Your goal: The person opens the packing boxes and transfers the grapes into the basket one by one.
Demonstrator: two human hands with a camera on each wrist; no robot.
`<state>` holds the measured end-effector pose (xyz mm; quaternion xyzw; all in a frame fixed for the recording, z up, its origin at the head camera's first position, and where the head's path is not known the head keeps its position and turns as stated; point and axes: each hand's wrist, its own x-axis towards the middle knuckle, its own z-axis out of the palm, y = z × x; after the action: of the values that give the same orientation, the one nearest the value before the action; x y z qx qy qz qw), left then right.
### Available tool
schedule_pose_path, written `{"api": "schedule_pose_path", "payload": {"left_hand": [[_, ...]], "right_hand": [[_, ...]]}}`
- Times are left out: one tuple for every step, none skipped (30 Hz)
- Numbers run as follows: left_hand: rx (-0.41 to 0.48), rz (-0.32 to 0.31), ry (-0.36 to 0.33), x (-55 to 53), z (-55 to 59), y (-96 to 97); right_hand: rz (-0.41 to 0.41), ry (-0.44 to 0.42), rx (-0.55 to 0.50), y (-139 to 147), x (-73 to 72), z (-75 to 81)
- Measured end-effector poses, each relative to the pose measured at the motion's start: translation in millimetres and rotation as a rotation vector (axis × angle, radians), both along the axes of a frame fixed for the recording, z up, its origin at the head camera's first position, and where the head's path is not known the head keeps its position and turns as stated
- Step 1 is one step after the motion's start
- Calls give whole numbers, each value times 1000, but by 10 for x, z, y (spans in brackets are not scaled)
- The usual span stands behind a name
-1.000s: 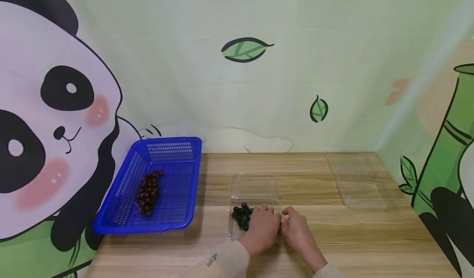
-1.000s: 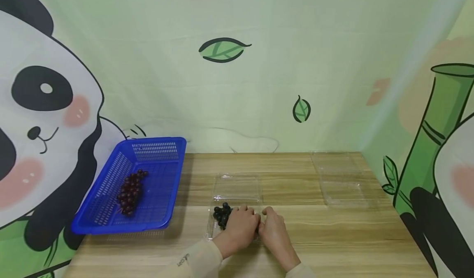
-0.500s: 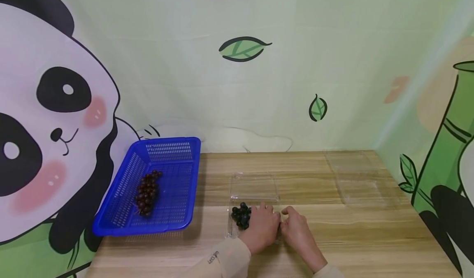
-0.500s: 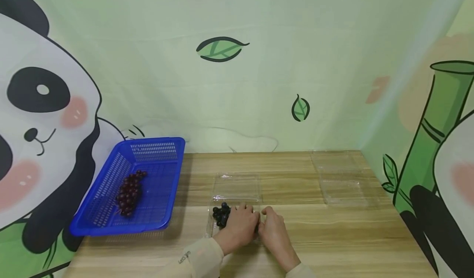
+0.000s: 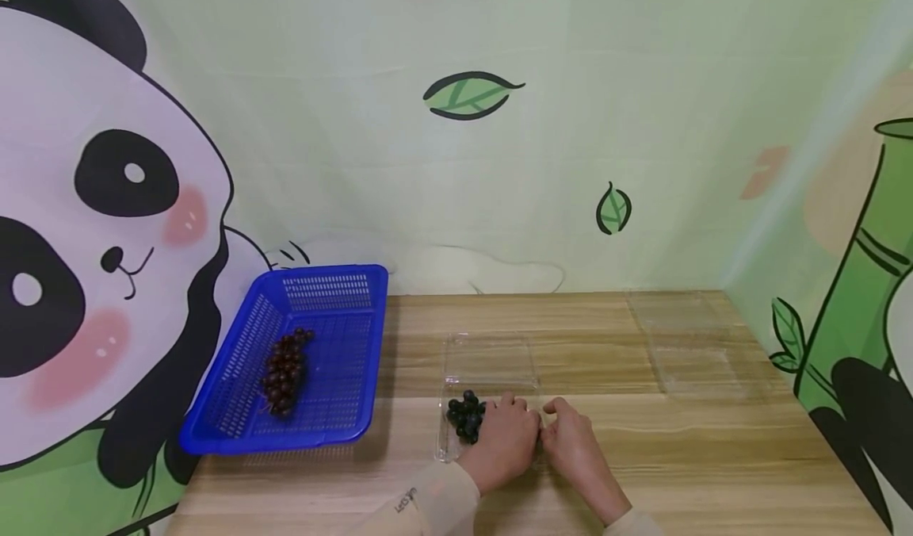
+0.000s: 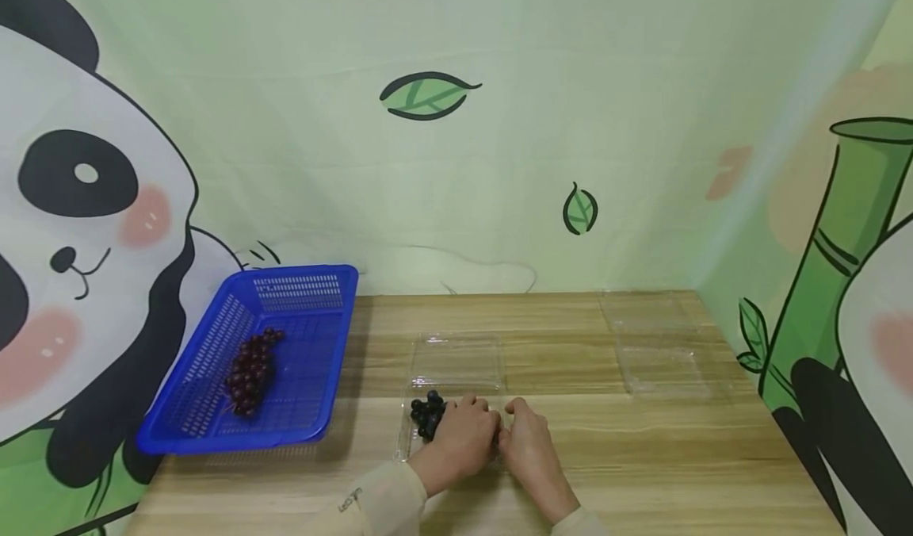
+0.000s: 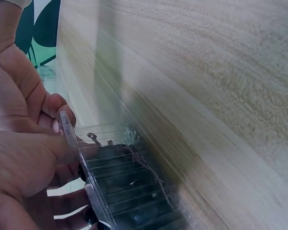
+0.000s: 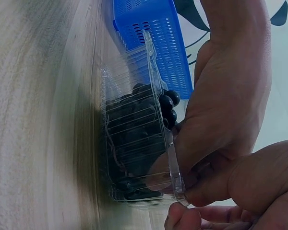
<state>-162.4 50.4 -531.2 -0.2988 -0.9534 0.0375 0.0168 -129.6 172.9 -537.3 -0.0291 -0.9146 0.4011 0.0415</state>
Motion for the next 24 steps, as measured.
{"api": "schedule_pose_path", "payload": {"left_hand": [[2, 3, -3, 3, 1, 0], [1, 6, -7, 5, 2, 1], [3, 10, -11, 10, 4, 4], [7, 14, -15, 13, 5, 9], [9, 19, -19, 15, 4, 15], [13, 24, -21, 18, 4, 24], [17, 29, -23, 20, 4, 32], [21, 34, -24, 21, 5, 40], [23, 39, -22, 24, 3, 46], [23, 43, -20, 26, 2, 51], [21, 48, -18, 28, -2, 54], [22, 51, -14, 30, -3, 55], [21, 53, -12, 31, -7, 55], [22, 54, -11, 32, -10, 54], [25, 53, -10, 33, -9, 52], [25, 51, -10, 34, -3, 49], [24, 47, -13, 34, 0, 45], [21, 40, -16, 32, 6, 41], [17, 32, -21, 30, 11, 36], [12, 24, -26, 26, 19, 29], [7, 14, -29, 22, 27, 24], [4, 3, -31, 16, 29, 17], [3, -6, -34, 10, 31, 12], [3, -16, -37, 4, 34, 7]], "right_hand": [[1, -2, -2, 0, 1, -1], [1, -4, -5, 0, 3, -2], [2, -5, -8, -1, 5, -1], [2, -3, -8, 0, 6, -1], [5, 2, -8, 0, 6, -2], [7, 8, -6, 1, 5, -4], [9, 12, -6, 0, 5, -4], [9, 19, -3, -1, 4, -5], [10, 24, -1, 0, 4, -4], [11, 26, 0, 0, 3, -4], [13, 27, 0, -1, 2, -4], [13, 26, -1, -2, 2, -3], [12, 24, -2, -1, 1, -1], [12, 23, -2, 1, 0, -1], [12, 22, -3, 2, -1, 1], [14, 22, -2, 1, -2, 1], [13, 22, -1, 1, -4, -1], [12, 20, -3, 2, -4, 1], [10, 17, -3, 3, -5, 1], [8, 13, -3, 2, -5, 3], [6, 8, -4, 0, -4, 4], [6, 6, -3, -1, -4, 4], [6, 3, -2, -2, -4, 3], [6, 2, 0, -2, -3, 5]]}}
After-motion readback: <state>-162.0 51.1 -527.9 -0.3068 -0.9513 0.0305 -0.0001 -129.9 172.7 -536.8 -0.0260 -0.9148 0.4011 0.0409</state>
